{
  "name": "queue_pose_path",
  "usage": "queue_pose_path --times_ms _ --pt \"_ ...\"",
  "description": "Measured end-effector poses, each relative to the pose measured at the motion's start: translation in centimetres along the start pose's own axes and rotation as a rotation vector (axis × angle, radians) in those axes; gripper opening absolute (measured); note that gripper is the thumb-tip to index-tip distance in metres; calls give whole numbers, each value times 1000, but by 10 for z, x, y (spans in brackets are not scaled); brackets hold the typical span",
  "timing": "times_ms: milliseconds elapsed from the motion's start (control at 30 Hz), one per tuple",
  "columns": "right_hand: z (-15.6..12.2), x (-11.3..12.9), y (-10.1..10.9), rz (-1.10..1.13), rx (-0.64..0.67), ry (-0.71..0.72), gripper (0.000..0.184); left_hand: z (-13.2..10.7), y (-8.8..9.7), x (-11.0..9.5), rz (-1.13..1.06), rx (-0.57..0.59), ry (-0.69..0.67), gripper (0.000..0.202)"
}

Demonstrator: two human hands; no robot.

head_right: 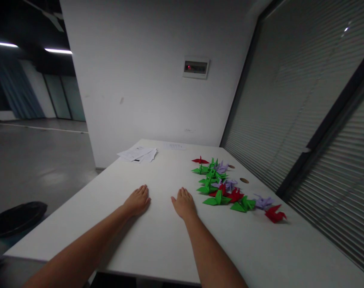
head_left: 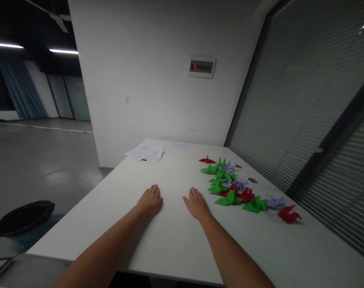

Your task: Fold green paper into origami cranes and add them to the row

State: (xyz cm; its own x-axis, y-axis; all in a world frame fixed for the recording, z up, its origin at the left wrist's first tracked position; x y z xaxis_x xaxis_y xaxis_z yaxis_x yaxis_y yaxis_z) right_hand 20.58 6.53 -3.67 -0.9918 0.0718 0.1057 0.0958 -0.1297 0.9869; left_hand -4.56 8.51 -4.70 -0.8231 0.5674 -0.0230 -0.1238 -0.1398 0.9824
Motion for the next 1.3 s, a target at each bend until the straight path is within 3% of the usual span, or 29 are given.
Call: queue_pose_path --times_ms 600,933,1133,1300 --pt "-1 0 2 2 -2 2 74 1 -3 2 13 -29 -19 59" --pt "-1 0 1 -5 -15 1 74 0 7 -1 -33 -9 -41 59" --pt "2 1 2 -50 -17 10 71 -9 27 -7 -150 19 -47 53" --pt "6 0 0 -133 -76 79 65 -50 62 -2 -307 36 -65 38"
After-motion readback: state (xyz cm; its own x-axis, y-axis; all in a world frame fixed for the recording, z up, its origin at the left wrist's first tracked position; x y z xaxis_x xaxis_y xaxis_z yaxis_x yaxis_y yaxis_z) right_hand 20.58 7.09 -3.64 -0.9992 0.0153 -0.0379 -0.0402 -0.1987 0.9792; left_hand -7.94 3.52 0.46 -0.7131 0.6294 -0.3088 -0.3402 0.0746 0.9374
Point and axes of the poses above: each hand's wrist, its own z-axis towards the middle knuckle, its own y-axis out of the back of the hand, x = y × z, the point moved 3 cm from there along z, towards the middle knuckle, and after that the axes turned 9 degrees about -y, right-handed, at the moved point
